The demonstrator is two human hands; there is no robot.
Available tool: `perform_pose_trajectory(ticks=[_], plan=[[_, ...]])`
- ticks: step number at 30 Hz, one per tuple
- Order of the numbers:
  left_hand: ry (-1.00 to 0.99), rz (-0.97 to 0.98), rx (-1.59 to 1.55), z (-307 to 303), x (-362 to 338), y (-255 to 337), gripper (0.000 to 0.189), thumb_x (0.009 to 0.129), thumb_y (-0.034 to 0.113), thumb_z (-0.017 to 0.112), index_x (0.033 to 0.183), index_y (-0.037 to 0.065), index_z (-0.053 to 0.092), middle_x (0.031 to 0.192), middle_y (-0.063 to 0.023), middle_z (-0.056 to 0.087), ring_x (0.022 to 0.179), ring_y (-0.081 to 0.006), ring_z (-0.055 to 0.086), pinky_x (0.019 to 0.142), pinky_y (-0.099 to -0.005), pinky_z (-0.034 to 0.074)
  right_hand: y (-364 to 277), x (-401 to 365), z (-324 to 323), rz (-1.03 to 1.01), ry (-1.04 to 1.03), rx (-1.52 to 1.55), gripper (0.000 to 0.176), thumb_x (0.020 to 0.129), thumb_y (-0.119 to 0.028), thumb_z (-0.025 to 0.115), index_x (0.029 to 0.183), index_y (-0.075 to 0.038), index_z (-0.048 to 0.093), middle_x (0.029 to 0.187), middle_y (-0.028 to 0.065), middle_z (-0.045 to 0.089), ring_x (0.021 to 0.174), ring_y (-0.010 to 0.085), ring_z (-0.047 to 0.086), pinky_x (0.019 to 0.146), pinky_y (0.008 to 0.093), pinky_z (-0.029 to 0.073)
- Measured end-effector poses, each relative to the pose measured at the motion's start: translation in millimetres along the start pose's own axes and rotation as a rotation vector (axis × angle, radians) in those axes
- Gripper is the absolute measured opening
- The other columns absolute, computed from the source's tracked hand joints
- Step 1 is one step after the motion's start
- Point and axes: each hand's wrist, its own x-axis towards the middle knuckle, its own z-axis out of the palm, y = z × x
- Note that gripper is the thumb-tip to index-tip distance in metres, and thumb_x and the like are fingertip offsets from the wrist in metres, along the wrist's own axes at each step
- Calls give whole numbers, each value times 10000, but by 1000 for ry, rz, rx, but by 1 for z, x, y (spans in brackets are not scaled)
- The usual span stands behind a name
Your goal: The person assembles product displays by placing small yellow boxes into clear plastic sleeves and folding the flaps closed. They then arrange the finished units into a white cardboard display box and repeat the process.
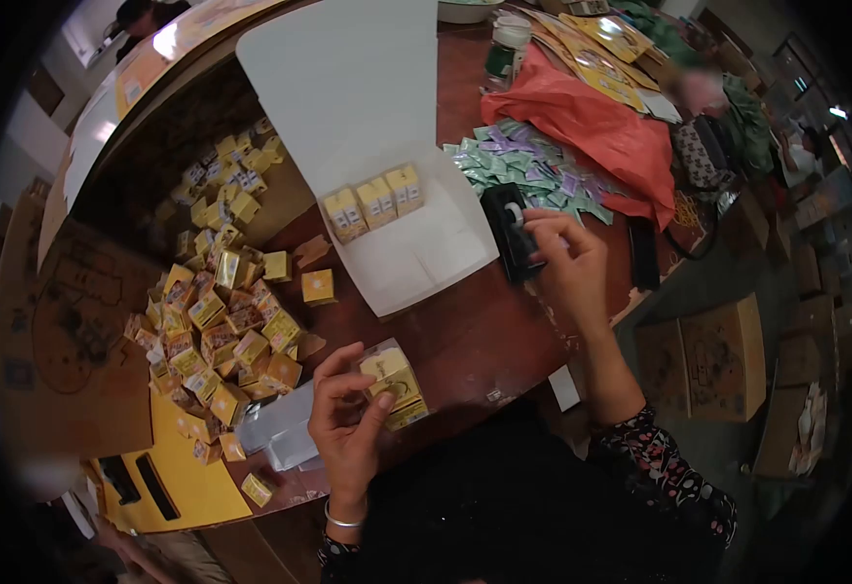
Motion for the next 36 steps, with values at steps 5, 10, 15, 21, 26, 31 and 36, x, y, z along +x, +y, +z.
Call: perform_pose_trajectory(ticks=[5,10,15,21,26,31,36], plan=[[-8,-19,3,10,3,-4,269,863,14,777,1068,71,613,1418,-153,555,1182,-191,606,919,-291,531,95,17,-63,18,47,-398,192,898,-185,752,912,5,776,1173,170,726,1093,243,672,931,366,497],[-18,-35,4,14,5,-1,272,862,19,785,1067,72,614,1422,-150,548,1210,-195,589,960,-305,515,114,14,-50,179,9,-184,200,888,-197,779,910,1,760,1244,180,691,1124,240,662,870,357,528],[-9,-59,-20,14,4,-1,262,870,22,781,1062,63,608,1428,-152,542,1184,-184,598,965,-306,508,99,9,-39,338,77,201,151,936,-154,744,909,-14,692,1358,142,620,1083,170,663,661,264,546],[-20,-67,-62,17,5,-3,265,876,24,779,1060,54,590,1432,-162,535,1163,-177,607,952,-301,517,92,-18,-32,281,87,336,136,947,-109,722,889,3,670,1351,176,590,910,127,668,666,242,534],[-26,-30,-74,16,7,-8,277,879,15,771,1075,55,580,1442,-168,525,1155,-173,608,952,-304,525,133,-26,-34,189,66,185,117,944,-73,710,890,19,664,1442,201,538,863,125,676,696,225,513],[-31,8,-101,17,7,-6,243,901,-6,754,1085,38,601,1442,-162,491,1246,-215,578,967,-312,533,134,-30,-25,121,163,178,81,948,-25,689,917,38,648,1462,195,534,1095,196,675,767,251,550],[-15,80,-89,17,6,1,250,898,-17,755,1101,42,621,1447,-156,463,1268,-220,556,986,-321,529,125,-32,-36,-89,193,-171,58,982,-11,644,968,44,629,1417,169,554,1104,219,675,793,289,584]])
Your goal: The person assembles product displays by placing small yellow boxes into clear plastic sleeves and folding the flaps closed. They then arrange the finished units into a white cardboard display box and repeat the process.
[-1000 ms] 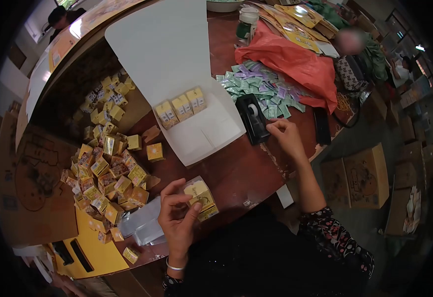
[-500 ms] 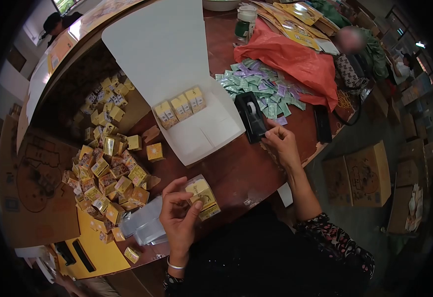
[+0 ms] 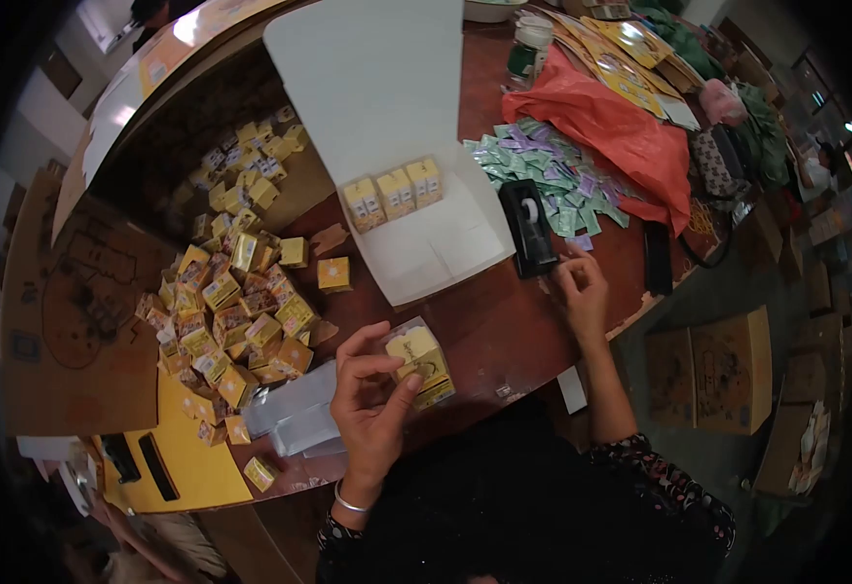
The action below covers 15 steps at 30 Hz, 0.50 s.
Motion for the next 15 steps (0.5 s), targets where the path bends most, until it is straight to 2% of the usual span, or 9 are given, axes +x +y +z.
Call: perform_pose_trajectory(ticks=[2,3,6,8,12,15], plan=[[37,63,55,1,-1,0,242,898,-19,754,1101,41,637,1440,-154,459,1275,-232,550,993,-330,527,-41,-4,1,-12,1,134,50,987,-12,639,981,37,634,1343,133,572,979,166,688,741,277,579],[42,91,83,0,-2,-1,239,897,-20,754,1101,41,645,1437,-154,456,1279,-238,546,997,-334,526,-62,-6,4,-6,-42,265,31,985,-9,645,995,21,645,1168,106,632,820,126,681,684,255,563],[34,220,308,1,0,-2,227,893,-32,749,1091,42,666,1438,-183,448,1289,-304,545,1034,-409,521,-136,-24,23,-16,-372,522,47,973,-2,663,1019,6,653,1002,86,676,737,112,678,648,233,546],[29,284,372,5,0,-3,237,883,-40,751,1089,46,671,1437,-203,445,1293,-337,547,1042,-436,520,-174,-42,45,100,-507,689,82,960,12,676,1039,8,654,882,66,688,730,109,680,650,228,549],[36,399,477,1,-3,-7,293,849,-64,761,1101,59,679,1429,-232,447,1302,-392,545,1043,-459,522,-195,-55,76,197,-698,720,84,982,-13,668,1064,6,660,932,66,705,773,94,676,676,222,551],[51,478,550,-3,-4,-8,341,827,-77,768,1119,76,683,1423,-234,458,1302,-410,547,1038,-464,526,-191,-59,88,176,-706,672,109,987,-29,674,1091,3,667,935,54,701,782,84,670,675,217,549]])
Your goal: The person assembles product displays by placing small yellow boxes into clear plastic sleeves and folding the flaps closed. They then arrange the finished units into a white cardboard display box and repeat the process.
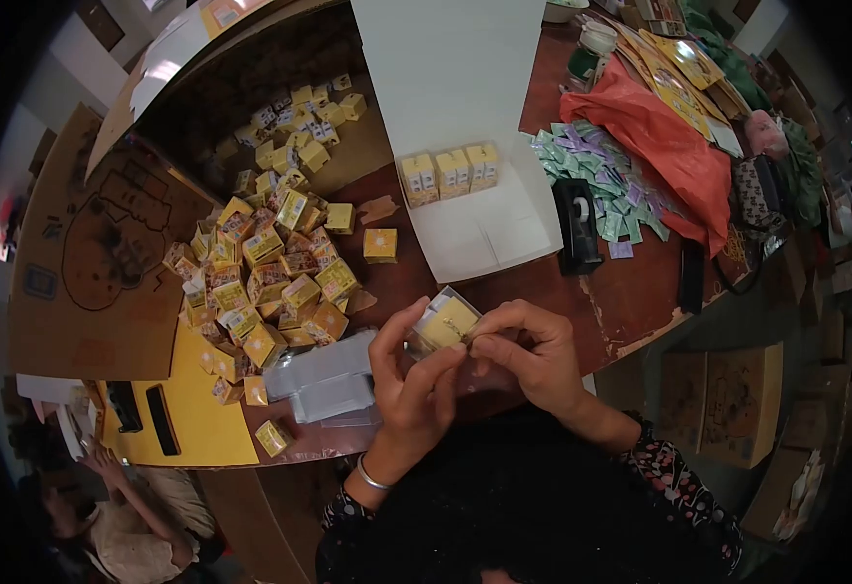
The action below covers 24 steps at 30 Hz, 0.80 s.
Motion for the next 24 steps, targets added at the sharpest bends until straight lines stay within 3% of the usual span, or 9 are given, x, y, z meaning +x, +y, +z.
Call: perform_pose_trajectory(ticks=[7,11,14,16,17,19,24], plan=[[-2,71,78,2,3,-2,382,812,-72,785,1132,113,687,1407,-225,482,1300,-416,552,1042,-454,523,-6,6,5,29,60,-104,223,960,-32,709,1176,-4,659,929,53,701,755,78,662,662,214,540],[12,-20,-49,3,0,-2,345,835,-51,783,1134,86,678,1415,-221,474,1298,-391,555,1047,-442,518,6,8,-5,38,129,-244,331,895,-60,784,1204,-44,663,918,55,696,793,80,660,688,238,548],[17,-205,-247,5,1,0,302,862,-31,774,1131,59,671,1415,-206,469,1279,-350,564,1046,-423,513,23,16,-10,-365,191,-492,389,829,-100,843,1182,-79,682,955,74,690,907,163,672,799,323,569],[-9,-309,-318,4,-1,1,276,879,-19,766,1128,43,666,1417,-193,463,1260,-319,572,1041,-406,513,24,31,-16,-828,160,-787,417,791,-130,869,1167,-101,693,984,85,683,995,237,664,889,390,564],[-26,-335,-365,4,-1,2,284,888,-18,759,1141,38,643,1428,-178,444,1283,-299,552,1052,-399,511,23,32,-18,-874,107,-807,367,771,-167,871,1104,-130,721,1105,102,681,1086,324,628,983,460,528],[-60,-385,-458,3,0,3,302,906,-16,745,1167,28,599,1452,-149,406,1330,-261,512,1075,-384,507,12,35,-22,-882,-2,-887,326,777,-166,866,1073,-134,733,1184,97,672,1114,323,628,983,458,530],[-87,-257,-237,-2,4,7,340,876,-27,771,1160,37,596,1446,-164,408,1305,-275,543,1066,-390,518,-7,52,-34,-803,-252,-994,297,829,-246,815,1101,-143,754,1308,94,645,1203,343,602,999,447,522]])
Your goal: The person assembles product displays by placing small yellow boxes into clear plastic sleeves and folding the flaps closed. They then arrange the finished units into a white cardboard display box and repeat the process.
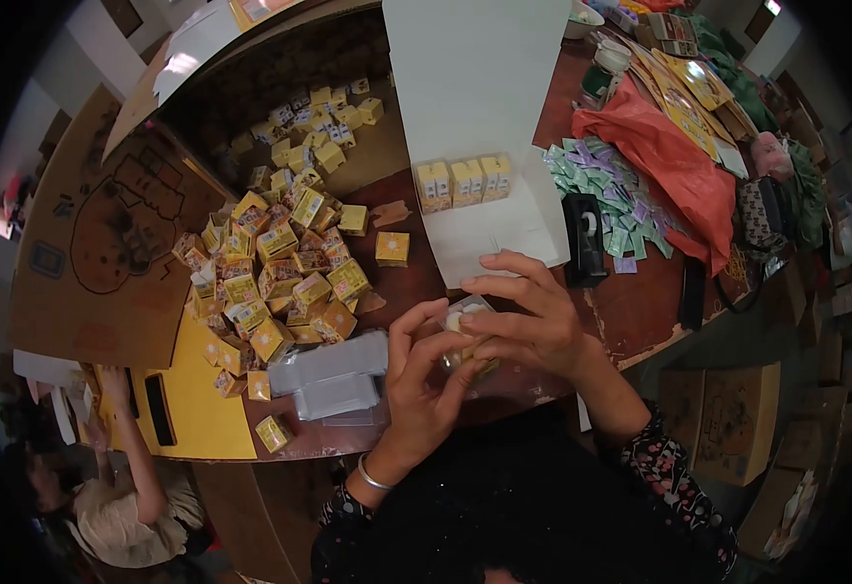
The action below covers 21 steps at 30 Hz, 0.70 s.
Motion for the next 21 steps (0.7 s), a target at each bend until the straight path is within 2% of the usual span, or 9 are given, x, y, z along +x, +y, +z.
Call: perform_pose_trajectory(ticks=[2,4,6,8,9,12,13,16,21], plan=[[23,62,49,2,3,2,355,849,-35,789,1145,44,610,1429,-171,426,1279,-301,564,1040,-402,532,7,6,-6,-1,-112,7,355,881,-360,764,1170,-155,747,1306,103,648,1234,350,588,1017,439,512],[73,140,93,4,7,3,370,816,-47,809,1128,56,638,1400,-176,456,1241,-347,589,993,-421,553,9,4,-5,103,-97,110,475,946,-460,674,1299,-142,674,1239,107,658,1142,294,630,927,385,546],[83,281,213,3,7,-3,413,794,-55,820,1129,72,615,1376,-184,458,1247,-358,586,1009,-427,546,9,1,-8,384,-73,395,581,998,-529,593,1408,-118,583,1171,103,656,1029,229,653,820,328,559],[99,421,321,1,7,-12,424,774,-59,816,1117,90,615,1332,-186,476,1214,-391,596,1000,-466,544,3,-7,-14,857,-38,862,671,1035,-567,521,1498,-84,473,1101,92,641,896,156,658,694,268,550],[72,466,378,-2,8,-13,414,777,-49,813,1117,90,622,1327,-184,481,1204,-392,597,1007,-476,536,2,-7,-14,924,-87,992,651,1055,-485,544,1503,-31,414,1004,59,612,768,83,603,564,211,481],[-2,548,456,-4,8,-17,349,784,-11,801,1089,86,662,1299,-171,500,1185,-398,593,1026,-510,513,-17,3,-16,986,-257,971,562,1040,-426,598,1411,-19,484,981,50,621,768,90,596,613,224,493],[-19,537,421,0,6,-19,304,784,9,795,1059,81,688,1279,-163,508,1185,-403,585,1032,-525,506,-23,10,-14,962,-254,916,469,1023,-354,645,1336,-30,515,945,37,617,785,83,582,654,235,490],[-124,485,370,2,12,-17,284,794,24,783,1060,89,708,1279,-156,519,1214,-399,570,1044,-547,492,-10,3,-11,1035,-245,1065,475,969,-304,721,1315,-41,528,946,39,616,832,96,586,723,269,504],[-112,502,615,0,18,-22,339,847,66,756,1173,105,670,1335,-156,531,1300,-380,539,1071,-565,466,36,4,-40,862,-57,256,593,803,-145,814,1319,-40,542,1091,80,662,1000,163,646,814,303,542]])
